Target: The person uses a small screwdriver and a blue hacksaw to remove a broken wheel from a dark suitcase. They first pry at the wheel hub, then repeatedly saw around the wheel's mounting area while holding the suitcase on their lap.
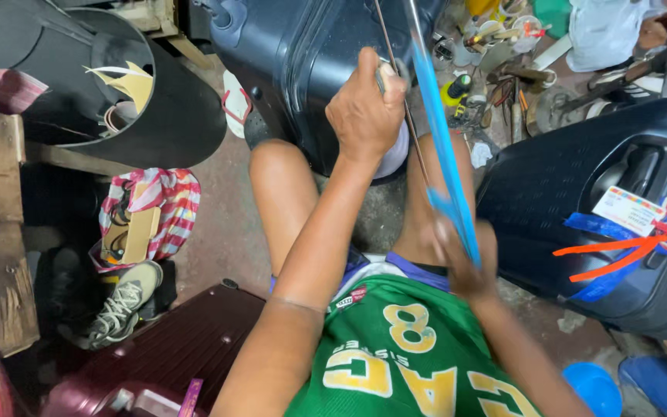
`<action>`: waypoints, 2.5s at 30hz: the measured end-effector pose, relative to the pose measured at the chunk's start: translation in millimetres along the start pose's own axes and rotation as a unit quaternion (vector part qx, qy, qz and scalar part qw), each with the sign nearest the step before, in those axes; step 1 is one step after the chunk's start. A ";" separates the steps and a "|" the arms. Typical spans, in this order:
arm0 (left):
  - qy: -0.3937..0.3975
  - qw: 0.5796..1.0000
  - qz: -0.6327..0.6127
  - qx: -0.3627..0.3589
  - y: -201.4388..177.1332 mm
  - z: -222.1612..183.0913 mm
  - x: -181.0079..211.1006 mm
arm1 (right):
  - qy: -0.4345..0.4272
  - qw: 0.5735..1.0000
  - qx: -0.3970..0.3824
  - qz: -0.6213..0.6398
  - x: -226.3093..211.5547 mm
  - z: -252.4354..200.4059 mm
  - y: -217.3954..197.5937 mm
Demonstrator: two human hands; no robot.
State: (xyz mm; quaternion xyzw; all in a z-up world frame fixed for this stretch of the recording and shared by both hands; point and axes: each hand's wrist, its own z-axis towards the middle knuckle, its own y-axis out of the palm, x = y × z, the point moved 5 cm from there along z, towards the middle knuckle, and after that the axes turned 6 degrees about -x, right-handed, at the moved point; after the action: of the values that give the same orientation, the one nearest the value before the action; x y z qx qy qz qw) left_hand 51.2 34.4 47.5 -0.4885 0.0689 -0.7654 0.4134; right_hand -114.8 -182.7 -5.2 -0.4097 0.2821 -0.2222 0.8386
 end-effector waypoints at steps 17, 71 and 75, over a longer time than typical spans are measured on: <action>-0.014 1.000 -0.006 -0.017 8.8 -1.1 10.2 | 0.386 0.825 -0.015 0.412 1.9 -43.5 -16.5; -0.034 0.997 -0.005 -0.063 19.5 -12.7 15.1 | 0.266 0.878 -0.001 0.398 25.6 103.1 -13.1; -0.019 1.000 -0.019 -0.004 8.1 5.0 6.6 | 0.320 0.861 0.016 0.396 19.2 67.9 -7.8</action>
State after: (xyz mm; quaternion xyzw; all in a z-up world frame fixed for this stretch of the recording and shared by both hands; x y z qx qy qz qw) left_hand 58.6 26.1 50.5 -0.5060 0.0552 -0.7634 0.3977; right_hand -57.2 -160.6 29.9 -0.1563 0.6697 0.0055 0.7259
